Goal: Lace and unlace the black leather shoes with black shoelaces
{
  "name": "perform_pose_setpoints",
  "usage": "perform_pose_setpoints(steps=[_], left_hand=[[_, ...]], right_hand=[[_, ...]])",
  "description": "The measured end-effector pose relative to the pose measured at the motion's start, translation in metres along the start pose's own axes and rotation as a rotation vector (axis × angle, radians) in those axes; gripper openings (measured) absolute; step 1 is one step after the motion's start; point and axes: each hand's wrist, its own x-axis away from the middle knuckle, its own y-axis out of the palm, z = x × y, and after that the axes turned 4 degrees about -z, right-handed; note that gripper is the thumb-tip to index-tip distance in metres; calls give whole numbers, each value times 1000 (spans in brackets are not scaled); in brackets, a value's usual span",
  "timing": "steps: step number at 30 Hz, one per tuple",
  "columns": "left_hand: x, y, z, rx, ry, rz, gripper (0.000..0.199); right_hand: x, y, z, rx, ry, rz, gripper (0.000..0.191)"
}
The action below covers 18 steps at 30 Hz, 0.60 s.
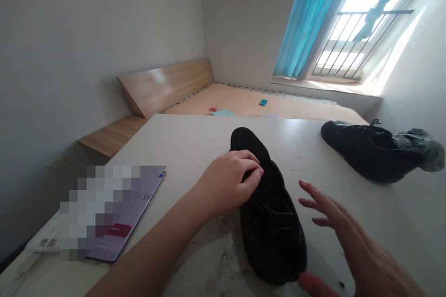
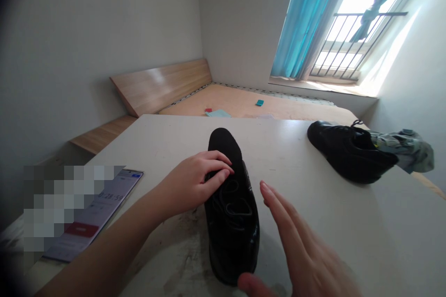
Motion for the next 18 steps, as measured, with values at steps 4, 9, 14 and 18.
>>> perform_pose_setpoints(steps=[4,9,14,18], left_hand=[[0,0,2,15,-35,41,32],[2,1,3,46,-50,91,38],[2,-1,2,28,-9,223,36],[2,-3,3,9,33,349,32]], right_hand=[[15,28,-1,-193,116,-133,108],[4,45,-2,-396,161,-230,120],[-21,55,5,-487,184,-280,121],[-59,71,10,-551,169,-245,118]])
